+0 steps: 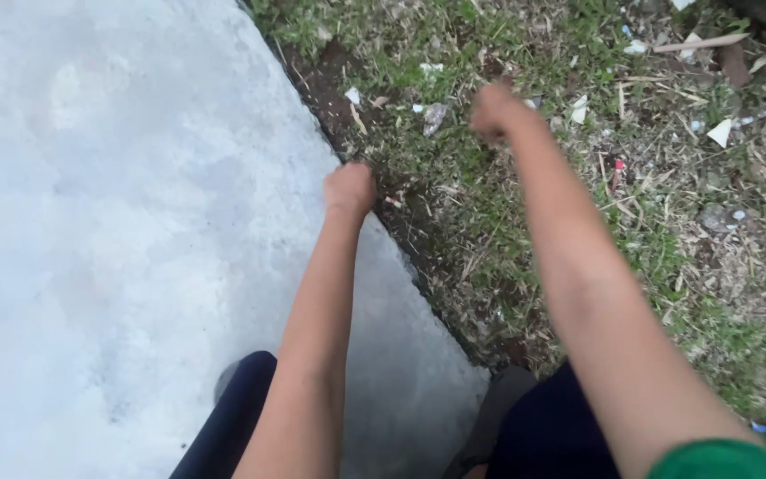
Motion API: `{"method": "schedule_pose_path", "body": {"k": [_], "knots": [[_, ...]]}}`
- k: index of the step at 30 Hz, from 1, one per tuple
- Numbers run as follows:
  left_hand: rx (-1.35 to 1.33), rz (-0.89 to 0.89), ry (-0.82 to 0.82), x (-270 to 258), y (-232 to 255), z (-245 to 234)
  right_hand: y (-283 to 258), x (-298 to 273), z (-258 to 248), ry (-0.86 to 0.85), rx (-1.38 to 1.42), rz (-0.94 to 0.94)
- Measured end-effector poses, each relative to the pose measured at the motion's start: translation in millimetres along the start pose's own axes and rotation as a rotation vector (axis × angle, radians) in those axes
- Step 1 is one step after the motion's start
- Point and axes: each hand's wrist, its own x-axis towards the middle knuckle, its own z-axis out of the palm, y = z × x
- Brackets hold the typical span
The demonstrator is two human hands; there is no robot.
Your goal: Picking up small pieces of trash and glass shards from the ground next to a concrete walkway.
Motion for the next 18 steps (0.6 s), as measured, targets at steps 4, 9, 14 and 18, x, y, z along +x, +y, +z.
{"method": "schedule_pose_path", "body": {"k": [4, 9, 14, 18], "knots": [[0.009, 0.007, -0.006, -1.4, -7.7, 9.8, 17.2, -43.3, -43.0, 0.2, 0.308, 0.212], [-0.144, 0.234, 0.428, 2.3, 15.9, -3.9, 41.4, -47.2, -17.5, 0.647, 0.343, 0.236], [-0.245, 0.147, 0.484, 5.2, 10.3, 4.7, 6.9, -61.0, -6.2, 0.299, 0.334, 0.329], [-0.257, 0.047, 0.477, -21.7, -15.2, 2.7, -9.5, -48.8, 13.6, 0.242, 0.205, 0.348]]}}
